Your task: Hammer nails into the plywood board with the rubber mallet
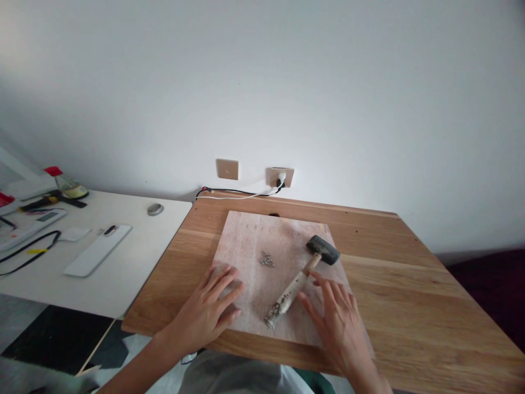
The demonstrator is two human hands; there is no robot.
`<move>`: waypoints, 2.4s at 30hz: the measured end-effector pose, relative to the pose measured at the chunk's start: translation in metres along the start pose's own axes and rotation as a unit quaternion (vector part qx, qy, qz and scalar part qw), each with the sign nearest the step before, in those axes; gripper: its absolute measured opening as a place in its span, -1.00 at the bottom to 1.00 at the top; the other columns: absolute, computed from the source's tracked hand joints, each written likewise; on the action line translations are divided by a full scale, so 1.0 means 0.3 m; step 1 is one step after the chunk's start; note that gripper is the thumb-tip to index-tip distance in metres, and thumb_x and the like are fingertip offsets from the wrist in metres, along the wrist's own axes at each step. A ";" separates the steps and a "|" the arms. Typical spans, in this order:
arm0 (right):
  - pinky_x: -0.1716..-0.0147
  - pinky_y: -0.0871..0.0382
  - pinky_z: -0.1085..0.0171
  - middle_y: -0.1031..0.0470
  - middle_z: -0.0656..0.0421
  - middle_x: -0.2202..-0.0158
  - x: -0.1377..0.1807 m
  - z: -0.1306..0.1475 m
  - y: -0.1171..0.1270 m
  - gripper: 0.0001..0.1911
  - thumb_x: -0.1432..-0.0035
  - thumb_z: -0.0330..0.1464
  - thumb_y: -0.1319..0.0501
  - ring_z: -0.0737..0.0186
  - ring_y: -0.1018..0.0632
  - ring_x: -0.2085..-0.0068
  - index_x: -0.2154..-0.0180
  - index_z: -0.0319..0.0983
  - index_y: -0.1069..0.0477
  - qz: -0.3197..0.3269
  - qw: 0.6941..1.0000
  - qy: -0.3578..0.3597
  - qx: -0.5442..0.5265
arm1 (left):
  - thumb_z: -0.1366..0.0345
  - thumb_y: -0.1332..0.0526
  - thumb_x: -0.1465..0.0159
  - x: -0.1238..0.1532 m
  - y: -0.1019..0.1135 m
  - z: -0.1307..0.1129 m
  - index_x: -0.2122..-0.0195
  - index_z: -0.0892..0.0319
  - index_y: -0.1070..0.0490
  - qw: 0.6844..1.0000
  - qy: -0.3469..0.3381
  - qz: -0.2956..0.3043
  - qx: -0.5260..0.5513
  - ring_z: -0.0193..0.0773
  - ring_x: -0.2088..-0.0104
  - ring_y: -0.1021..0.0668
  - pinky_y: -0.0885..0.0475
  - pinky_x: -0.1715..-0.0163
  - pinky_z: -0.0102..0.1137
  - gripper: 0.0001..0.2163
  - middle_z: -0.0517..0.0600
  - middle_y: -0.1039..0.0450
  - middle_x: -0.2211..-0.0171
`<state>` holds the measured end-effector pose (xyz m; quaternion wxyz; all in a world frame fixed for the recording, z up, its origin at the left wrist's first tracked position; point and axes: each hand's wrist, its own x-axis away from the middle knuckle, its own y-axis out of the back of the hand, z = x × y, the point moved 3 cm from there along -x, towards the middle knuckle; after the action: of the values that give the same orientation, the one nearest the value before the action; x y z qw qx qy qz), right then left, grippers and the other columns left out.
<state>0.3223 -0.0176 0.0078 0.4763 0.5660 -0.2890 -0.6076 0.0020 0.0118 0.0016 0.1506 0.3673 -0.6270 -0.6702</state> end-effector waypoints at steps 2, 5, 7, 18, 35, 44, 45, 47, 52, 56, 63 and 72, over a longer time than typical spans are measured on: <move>0.06 -0.45 -0.10 -0.58 -0.09 -0.07 0.037 -0.069 0.010 -0.45 -0.49 0.03 0.02 -0.19 -0.58 -0.03 -0.22 -0.20 -0.34 -0.016 0.999 -0.019 0.024 | 0.13 -0.20 -0.47 0.010 0.001 -0.002 -0.29 0.07 -0.40 1.000 0.007 -0.001 -0.001 0.03 -0.43 -0.29 -0.16 -0.47 0.07 -0.60 0.08 -0.28 -0.39; 0.01 -0.50 -0.17 -0.54 -0.13 -0.18 0.083 -0.157 0.005 -0.47 -0.53 -0.06 0.07 -0.26 -0.52 -0.21 -0.29 -0.21 -0.32 -0.008 0.999 -0.002 0.031 | 0.12 -0.18 -0.48 0.027 0.007 0.002 -0.30 0.07 -0.39 1.000 0.015 0.009 -0.003 0.05 -0.44 -0.28 -0.19 -0.46 0.08 -0.60 0.09 -0.27 -0.40; -0.10 -0.50 -0.20 -0.54 -0.12 -0.22 0.088 -0.186 -0.010 -0.50 -0.52 -0.12 0.03 -0.24 -0.46 -0.31 -0.30 -0.21 -0.33 0.009 1.000 0.006 -0.006 | 0.12 -0.19 -0.48 0.039 0.018 0.015 -0.30 0.06 -0.39 1.000 0.016 0.017 -0.004 0.05 -0.44 -0.28 -0.20 -0.45 0.09 -0.60 0.09 -0.27 -0.40; -0.28 -0.43 -0.14 -0.42 -0.21 -0.34 -0.120 0.080 -0.106 -0.48 -0.48 -0.25 -0.09 -0.16 -0.44 -0.36 -0.35 -0.33 -0.34 0.088 0.988 0.056 -0.115 | 0.09 -0.17 -0.47 0.170 0.118 0.325 -0.18 0.04 -0.50 0.994 0.102 0.024 -0.025 -0.03 -0.38 -0.39 -0.04 -0.50 0.05 -0.66 0.05 -0.43 -0.29; -0.16 -0.54 -0.11 -0.56 -0.13 -0.21 -0.121 0.070 -0.114 -0.61 -0.51 -0.25 -0.05 -0.10 -0.58 -0.22 -0.18 -0.22 -0.49 0.040 0.995 0.045 -0.082 | 0.07 -0.16 -0.48 0.170 0.094 0.319 -0.22 0.08 -0.47 0.991 0.129 0.030 0.002 -0.01 -0.44 -0.29 -0.15 -0.46 0.02 -0.63 0.10 -0.38 -0.34; -0.08 -0.57 -0.10 -0.64 -0.08 -0.08 0.028 -0.231 -0.032 -0.56 -0.50 -0.09 -0.04 -0.12 -0.66 -0.06 -0.05 -0.22 -0.54 -0.012 0.998 -0.039 -0.054 | 0.04 -0.11 -0.51 0.022 0.016 -0.036 -0.30 0.12 -0.37 0.996 0.090 0.027 -0.005 0.09 -0.45 -0.25 -0.25 -0.38 0.10 -0.57 0.13 -0.28 -0.40; -0.07 -0.56 -0.11 -0.66 -0.07 -0.05 0.044 -0.256 -0.017 -0.56 -0.50 -0.09 -0.04 -0.13 -0.66 -0.06 -0.04 -0.21 -0.54 -0.023 0.998 -0.042 -0.042 | 0.04 -0.11 -0.51 0.009 0.013 -0.068 -0.31 0.10 -0.36 0.996 0.080 0.027 -0.001 0.09 -0.44 -0.26 -0.24 -0.38 0.12 -0.57 0.13 -0.28 -0.40; -0.05 -0.53 -0.14 -0.68 -0.06 -0.01 0.069 -0.286 0.008 -0.56 -0.49 -0.07 -0.02 -0.17 -0.65 -0.06 0.00 -0.19 -0.55 -0.041 0.998 -0.046 -0.009 | 0.03 -0.13 -0.50 -0.016 0.016 -0.105 -0.29 0.07 -0.37 0.997 0.066 0.024 0.014 0.09 -0.40 -0.31 -0.20 -0.39 0.17 -0.58 0.11 -0.32 -0.38; 0.02 -0.48 -0.14 -0.65 -0.09 -0.02 0.070 -0.248 0.038 -0.49 -0.49 -0.02 0.04 -0.22 -0.60 -0.08 -0.11 -0.19 -0.48 -0.046 0.996 -0.071 0.025 | 0.15 -0.19 -0.47 -0.104 0.041 -0.066 -0.10 0.07 -0.47 0.995 0.072 0.018 0.064 0.00 -0.17 -0.50 -0.19 -0.39 0.15 -0.75 0.08 -0.51 -0.13; 0.13 -0.52 0.02 -0.61 -0.05 0.10 0.014 -0.150 0.043 -0.42 -0.48 0.01 0.01 -0.07 -0.63 0.14 -0.29 -0.20 -0.35 -0.025 0.992 -0.108 -0.053 | 0.26 -0.19 -0.43 -0.207 0.033 0.016 -0.11 0.10 -0.45 0.993 0.097 0.011 0.062 -0.03 0.01 -0.56 -0.51 -0.08 -0.05 -0.75 0.09 -0.51 0.02; 0.45 -0.36 0.26 -0.54 0.20 0.49 -0.124 -0.011 -0.015 -0.45 -0.50 0.02 0.03 0.12 -0.60 0.48 -0.17 -0.18 -0.48 0.143 0.964 -0.107 -0.196 | 0.08 -0.25 -0.43 -0.357 -0.062 0.131 -0.35 0.15 -0.24 0.995 0.044 0.040 0.085 0.08 -0.38 -0.36 -0.34 -0.34 0.01 -0.47 0.21 -0.27 -0.38; 0.50 -0.21 0.27 -0.52 0.21 0.58 -0.140 -0.026 -0.056 -0.62 -0.41 -0.03 -0.06 0.11 -0.56 0.55 0.19 -0.10 -0.52 0.141 0.957 -0.175 -0.182 | -0.06 -0.01 -0.53 -0.435 -0.145 0.047 -0.44 0.27 -0.15 0.989 -0.060 0.085 0.108 0.00 -0.52 -0.09 -0.11 -0.49 -0.05 -0.39 0.28 -0.04 -0.49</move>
<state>0.3217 0.0283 0.0087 0.5944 0.3081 -0.3293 -0.6658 0.0930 0.1159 -0.0010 0.1287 0.2862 -0.7324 -0.6043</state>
